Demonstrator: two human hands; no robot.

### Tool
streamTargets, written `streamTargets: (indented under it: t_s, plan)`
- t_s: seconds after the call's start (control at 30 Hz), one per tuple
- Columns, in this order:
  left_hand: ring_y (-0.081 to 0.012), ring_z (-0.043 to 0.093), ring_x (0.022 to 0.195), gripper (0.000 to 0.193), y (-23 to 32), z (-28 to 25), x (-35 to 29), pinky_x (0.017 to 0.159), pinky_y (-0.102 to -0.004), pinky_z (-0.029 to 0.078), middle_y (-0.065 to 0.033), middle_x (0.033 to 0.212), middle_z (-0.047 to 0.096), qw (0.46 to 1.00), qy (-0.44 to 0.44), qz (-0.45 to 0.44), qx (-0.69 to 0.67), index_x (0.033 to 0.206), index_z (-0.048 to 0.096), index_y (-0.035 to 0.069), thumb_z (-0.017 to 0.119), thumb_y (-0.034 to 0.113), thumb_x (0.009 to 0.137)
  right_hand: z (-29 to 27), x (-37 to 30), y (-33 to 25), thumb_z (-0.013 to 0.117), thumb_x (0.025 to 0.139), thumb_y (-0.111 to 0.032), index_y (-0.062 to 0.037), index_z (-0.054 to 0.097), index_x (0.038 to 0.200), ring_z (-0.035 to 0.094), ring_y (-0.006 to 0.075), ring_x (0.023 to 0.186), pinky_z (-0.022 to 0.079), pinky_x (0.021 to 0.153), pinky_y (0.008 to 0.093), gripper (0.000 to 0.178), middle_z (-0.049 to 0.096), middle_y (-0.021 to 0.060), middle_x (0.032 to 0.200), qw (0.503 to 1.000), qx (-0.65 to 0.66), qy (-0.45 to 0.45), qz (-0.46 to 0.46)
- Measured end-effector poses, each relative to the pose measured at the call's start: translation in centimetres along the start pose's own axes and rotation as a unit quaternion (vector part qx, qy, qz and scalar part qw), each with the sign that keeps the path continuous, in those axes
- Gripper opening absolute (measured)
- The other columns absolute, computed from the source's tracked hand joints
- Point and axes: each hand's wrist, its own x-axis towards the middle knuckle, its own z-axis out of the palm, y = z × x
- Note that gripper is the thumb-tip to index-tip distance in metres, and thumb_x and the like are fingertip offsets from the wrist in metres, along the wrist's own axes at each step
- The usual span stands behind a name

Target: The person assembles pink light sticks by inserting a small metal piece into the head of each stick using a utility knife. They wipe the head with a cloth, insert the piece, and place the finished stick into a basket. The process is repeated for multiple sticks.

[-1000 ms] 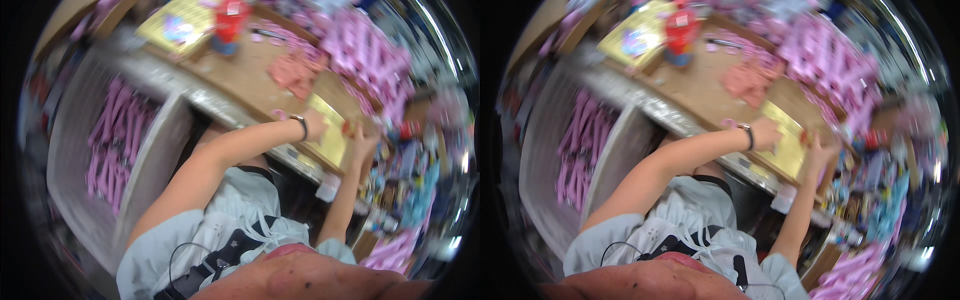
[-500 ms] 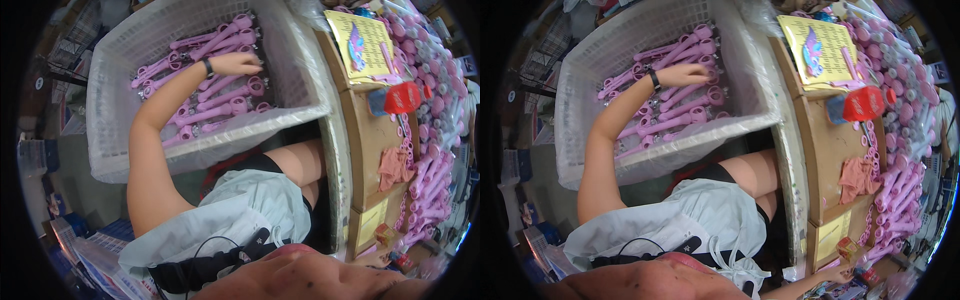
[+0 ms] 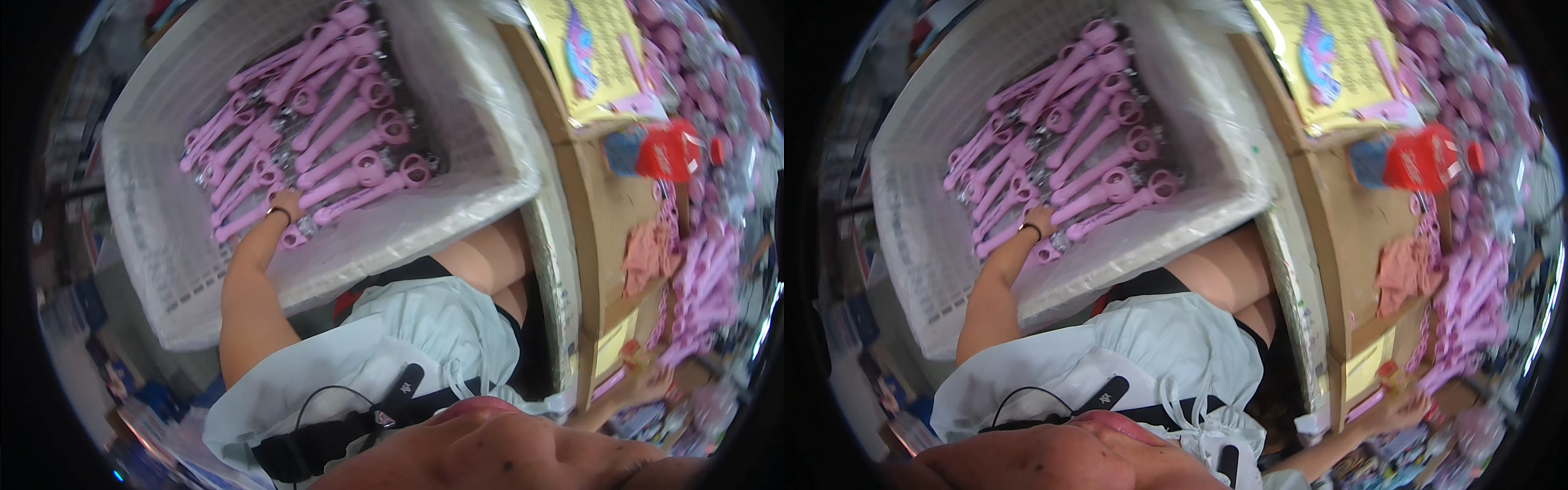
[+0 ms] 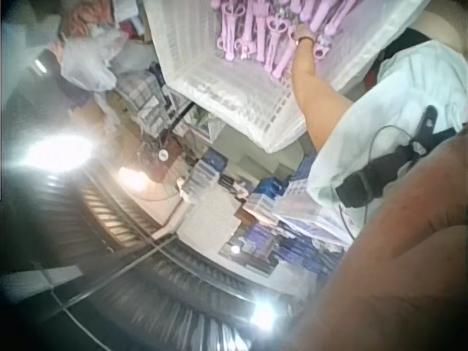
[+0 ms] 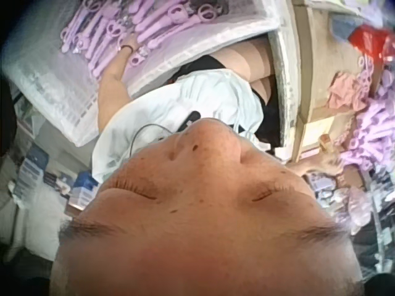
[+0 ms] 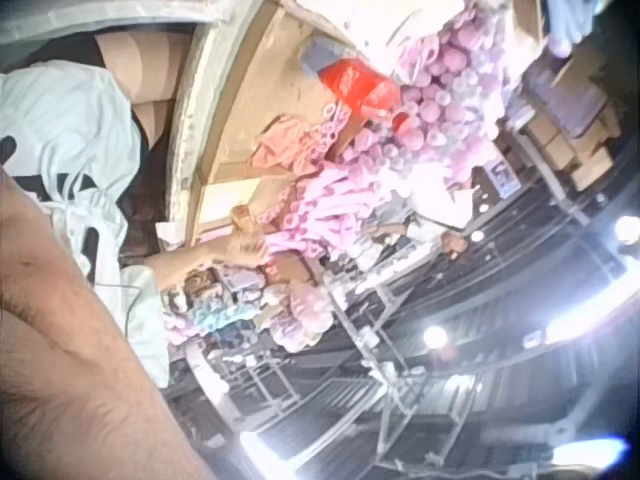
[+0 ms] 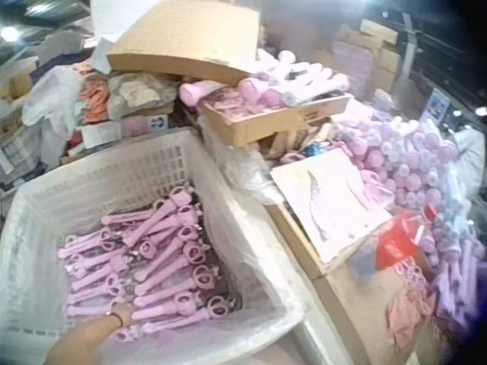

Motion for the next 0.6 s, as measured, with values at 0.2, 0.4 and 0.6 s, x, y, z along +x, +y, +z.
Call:
streamTargets:
  t_s: [0.2, 0.4, 0.6]
  plan:
    - [-0.0324, 0.058, 0.102, 0.080, -1.0, -5.0, -2.8, 0.086, -0.0414, 0.045, -0.0256, 0.110, 0.056, 0.980, -0.073, 0.114, -0.147, 0.124, 0.038, -0.003, 0.072, 0.040, 0.065, 5.5, 1.6, -7.0, 0.055, 0.083, -0.002, 0.0010, 0.060, 0.099, 0.059, 0.0242, 0.089, 0.045, 0.081, 0.0322, 0.017, 0.061, 0.0123, 0.097, 0.963, 0.175, -0.204, 0.027]
    - [-0.0162, 0.061, 0.057, 0.029, 3.4, -14.4, -12.1, 0.047, -0.0282, 0.051, -0.0104, 0.077, 0.062, 0.769, -0.269, -0.016, -0.580, 0.102, 0.051, -0.004, 0.061, 0.015, 0.081, 13.6, 3.9, -8.6, 0.066, 0.077, -0.024, -0.0054, 0.059, 0.104, 0.058, 0.0323, 0.087, 0.046, 0.076, 0.0387, 0.034, 0.060, 0.0163, 0.091, 0.942, 0.175, -0.284, -0.029]
    - [-0.0110, 0.056, 0.058, 0.043, 11.5, -17.8, -23.4, 0.050, -0.0238, 0.048, -0.0072, 0.080, 0.059, 0.777, 0.124, 0.089, -0.611, 0.122, 0.042, 0.000, 0.058, 0.008, 0.083, 17.1, 5.3, -5.1, 0.062, 0.083, -0.024, -0.0021, 0.053, 0.106, 0.058, 0.0226, 0.082, 0.047, 0.074, 0.0338, 0.034, 0.058, 0.0114, 0.084, 0.935, 0.241, -0.259, 0.036]
